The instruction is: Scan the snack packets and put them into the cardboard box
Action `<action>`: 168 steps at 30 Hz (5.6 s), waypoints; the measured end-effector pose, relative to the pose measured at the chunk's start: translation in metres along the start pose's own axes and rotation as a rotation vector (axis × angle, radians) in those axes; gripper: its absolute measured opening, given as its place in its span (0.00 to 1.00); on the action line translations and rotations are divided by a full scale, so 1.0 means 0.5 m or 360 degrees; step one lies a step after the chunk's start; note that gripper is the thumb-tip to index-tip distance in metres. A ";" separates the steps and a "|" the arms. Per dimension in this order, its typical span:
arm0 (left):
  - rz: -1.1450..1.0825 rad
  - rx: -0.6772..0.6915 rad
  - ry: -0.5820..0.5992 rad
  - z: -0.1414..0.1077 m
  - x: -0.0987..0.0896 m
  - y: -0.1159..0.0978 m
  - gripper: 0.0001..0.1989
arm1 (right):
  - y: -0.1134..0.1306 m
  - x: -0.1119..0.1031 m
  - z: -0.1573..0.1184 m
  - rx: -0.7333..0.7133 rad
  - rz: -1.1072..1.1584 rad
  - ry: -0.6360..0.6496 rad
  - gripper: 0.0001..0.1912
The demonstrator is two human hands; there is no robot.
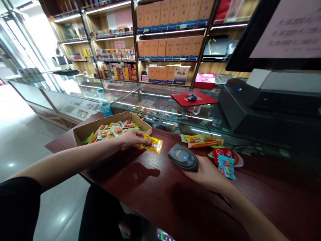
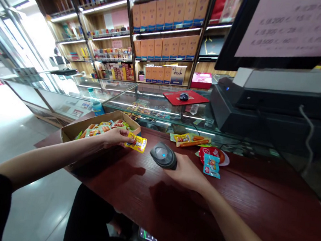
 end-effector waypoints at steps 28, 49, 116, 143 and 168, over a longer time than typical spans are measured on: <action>-0.0027 0.0030 -0.0055 -0.100 0.000 0.032 0.23 | 0.065 0.033 -0.016 -0.0110 0.0008 0.0147 0.13; 0.0050 0.0260 -0.0537 -0.102 -0.108 0.012 0.21 | 0.028 0.011 -0.010 -0.0075 0.0061 0.0034 0.13; 0.1686 0.0552 -0.0207 -0.042 0.024 0.042 0.09 | -0.001 -0.017 0.067 0.0034 0.0494 0.0247 0.20; 0.1144 0.0357 -0.0391 -0.069 -0.097 0.017 0.20 | 0.047 -0.001 0.058 -0.0030 0.0238 0.0087 0.23; 0.1532 0.0362 -0.0332 -0.071 -0.030 0.034 0.13 | 0.020 -0.003 0.060 0.0020 0.0233 0.0195 0.18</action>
Point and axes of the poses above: each hand's wrist, its own z-axis towards the middle knuckle, its own x-axis out of the palm, y = z × x, the point moved 2 cm from there along z, towards the middle knuckle, and after that the axes turned 14 degrees about y, right-handed, at the moved point
